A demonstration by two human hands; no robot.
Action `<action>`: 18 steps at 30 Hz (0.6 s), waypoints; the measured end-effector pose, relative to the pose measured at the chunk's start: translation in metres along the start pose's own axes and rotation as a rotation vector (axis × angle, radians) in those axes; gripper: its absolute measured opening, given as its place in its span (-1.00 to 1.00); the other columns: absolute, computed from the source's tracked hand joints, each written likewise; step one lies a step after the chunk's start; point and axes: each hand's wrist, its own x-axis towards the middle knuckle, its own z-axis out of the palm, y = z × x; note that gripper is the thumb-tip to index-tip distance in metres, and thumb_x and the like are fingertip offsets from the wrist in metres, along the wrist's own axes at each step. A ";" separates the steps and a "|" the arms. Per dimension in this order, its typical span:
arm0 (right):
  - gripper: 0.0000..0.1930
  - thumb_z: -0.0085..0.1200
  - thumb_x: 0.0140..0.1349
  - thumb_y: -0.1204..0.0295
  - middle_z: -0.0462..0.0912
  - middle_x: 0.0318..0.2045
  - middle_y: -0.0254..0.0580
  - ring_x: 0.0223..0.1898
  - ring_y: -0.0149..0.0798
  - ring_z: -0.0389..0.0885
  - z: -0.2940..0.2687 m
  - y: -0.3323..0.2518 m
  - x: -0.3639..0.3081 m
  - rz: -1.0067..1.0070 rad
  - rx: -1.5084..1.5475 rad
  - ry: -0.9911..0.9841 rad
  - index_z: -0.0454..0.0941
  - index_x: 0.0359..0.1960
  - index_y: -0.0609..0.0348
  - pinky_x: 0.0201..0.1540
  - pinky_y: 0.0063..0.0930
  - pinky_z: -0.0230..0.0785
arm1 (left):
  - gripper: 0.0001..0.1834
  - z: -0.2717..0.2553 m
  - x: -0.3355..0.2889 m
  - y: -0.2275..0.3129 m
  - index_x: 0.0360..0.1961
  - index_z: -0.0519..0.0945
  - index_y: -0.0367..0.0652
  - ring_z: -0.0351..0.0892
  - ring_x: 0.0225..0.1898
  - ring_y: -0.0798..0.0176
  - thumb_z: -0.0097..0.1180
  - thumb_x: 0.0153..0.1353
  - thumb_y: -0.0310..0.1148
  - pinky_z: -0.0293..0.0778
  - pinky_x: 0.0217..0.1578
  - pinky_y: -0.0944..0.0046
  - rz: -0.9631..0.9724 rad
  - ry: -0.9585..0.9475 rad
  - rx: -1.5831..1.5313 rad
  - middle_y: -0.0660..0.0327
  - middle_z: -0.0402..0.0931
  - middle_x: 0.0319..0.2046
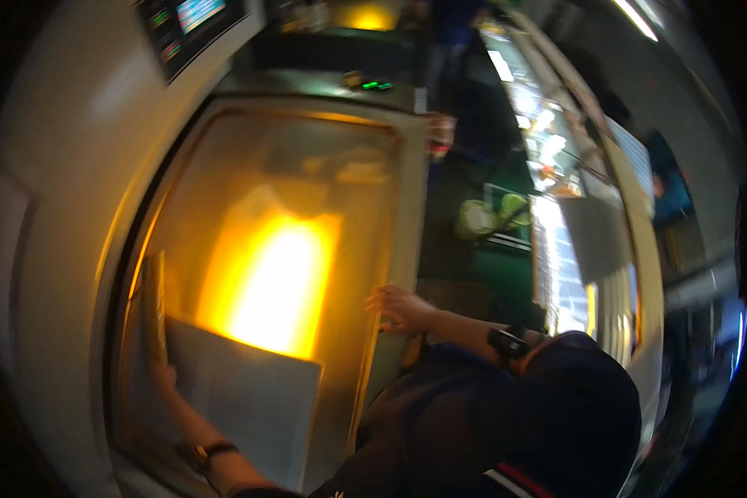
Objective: The recorder is placing various work pieces into an LED exposure machine, using a squeegee to flatten them, and cycling them through the machine.
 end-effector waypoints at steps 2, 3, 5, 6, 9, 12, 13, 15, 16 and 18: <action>-0.40 0.14 0.26 0.11 0.23 0.38 -0.05 0.47 0.02 -0.01 0.009 0.000 0.008 0.042 -0.027 -0.006 0.33 0.29 0.00 0.49 0.04 -0.23 | -0.29 0.003 0.010 0.028 0.31 0.31 -0.26 0.31 0.31 -0.10 0.10 0.05 -0.63 0.22 0.34 0.09 0.011 -0.058 -0.066 -0.10 0.33 0.27; -0.37 0.15 0.25 0.11 0.18 0.40 -0.03 0.49 0.04 -0.06 0.007 0.000 0.010 0.096 -0.042 -0.046 0.29 0.33 -0.04 0.49 0.06 -0.27 | -0.28 -0.010 0.014 0.054 0.32 0.29 -0.25 0.29 0.32 -0.10 0.09 0.05 -0.64 0.20 0.35 0.10 0.008 -0.089 -0.083 -0.10 0.32 0.28; -0.31 0.18 0.23 0.10 0.12 0.42 -0.01 0.49 0.05 -0.10 -0.012 -0.009 0.016 0.185 -0.051 0.011 0.22 0.37 -0.06 0.50 0.08 -0.30 | -0.26 -0.048 -0.033 0.122 0.34 0.29 -0.19 0.37 0.25 -0.16 0.06 0.04 -0.62 0.29 0.28 0.06 0.021 -0.133 -0.030 -0.11 0.38 0.22; -0.24 0.21 0.21 0.09 0.06 0.44 0.02 0.50 0.05 -0.14 -0.028 -0.019 0.026 0.212 -0.040 0.036 0.16 0.40 -0.08 0.50 0.09 -0.32 | -0.26 -0.081 -0.068 0.149 0.33 0.30 -0.16 0.42 0.20 -0.18 0.06 0.02 -0.59 0.34 0.23 0.02 0.062 -0.200 0.086 -0.12 0.42 0.17; -0.14 0.26 0.16 0.07 -0.04 0.46 0.05 0.52 0.02 -0.20 -0.080 -0.061 0.062 0.000 -0.148 0.120 0.07 0.44 -0.12 0.49 0.13 -0.35 | -0.32 -0.084 -0.165 0.138 0.29 0.37 -0.08 0.54 0.06 -0.20 0.10 0.04 -0.46 0.46 0.06 -0.04 0.120 -0.342 0.008 -0.12 0.54 0.03; -0.11 0.31 0.11 0.08 0.00 0.47 -0.03 0.51 -0.02 -0.14 -0.115 -0.096 0.082 -0.262 -0.221 -0.029 0.08 0.44 -0.12 0.48 0.16 -0.31 | -0.34 -0.102 -0.264 0.171 0.27 0.40 -0.06 0.54 0.08 -0.12 0.13 0.06 -0.39 0.45 0.08 0.03 0.179 -0.541 -0.208 -0.06 0.58 0.00; -0.11 0.31 0.11 0.08 0.00 0.47 -0.03 0.51 -0.02 -0.14 -0.108 -0.096 0.086 -0.331 -0.180 -0.060 0.08 0.44 -0.12 0.48 0.16 -0.31 | -0.34 -0.113 -0.286 0.189 0.27 0.40 -0.06 0.53 0.10 -0.10 0.14 0.06 -0.37 0.44 0.10 0.06 0.129 -0.629 -0.269 -0.04 0.59 0.00; -0.16 0.29 0.09 0.07 0.14 0.43 -0.16 0.48 -0.06 0.01 -0.093 -0.093 0.098 -0.446 -0.396 -0.281 0.17 0.41 -0.22 0.46 0.12 -0.18 | -0.29 -0.133 -0.306 0.216 0.32 0.34 -0.05 0.45 0.21 -0.05 0.16 0.06 -0.37 0.39 0.18 0.06 0.230 -0.878 -0.379 -0.02 0.50 0.14; -0.24 0.26 0.11 0.10 0.22 0.40 -0.24 0.45 -0.09 0.11 -0.081 -0.089 0.102 -0.420 -0.408 -0.395 0.23 0.38 -0.28 0.44 0.09 -0.10 | -0.25 -0.129 -0.321 0.219 0.35 0.30 -0.05 0.41 0.25 -0.01 0.17 0.06 -0.40 0.36 0.21 0.02 0.226 -0.791 -0.283 0.01 0.42 0.22; -0.38 0.19 0.14 0.16 0.36 0.33 -0.33 0.38 -0.11 0.26 -0.063 -0.085 0.113 -0.431 -0.396 -0.483 0.35 0.30 -0.38 0.35 0.02 0.10 | -0.17 -0.096 -0.340 0.212 0.39 0.24 -0.04 0.35 0.29 -0.01 0.18 0.01 -0.48 0.29 0.27 -0.08 0.222 -0.591 -0.158 0.07 0.30 0.33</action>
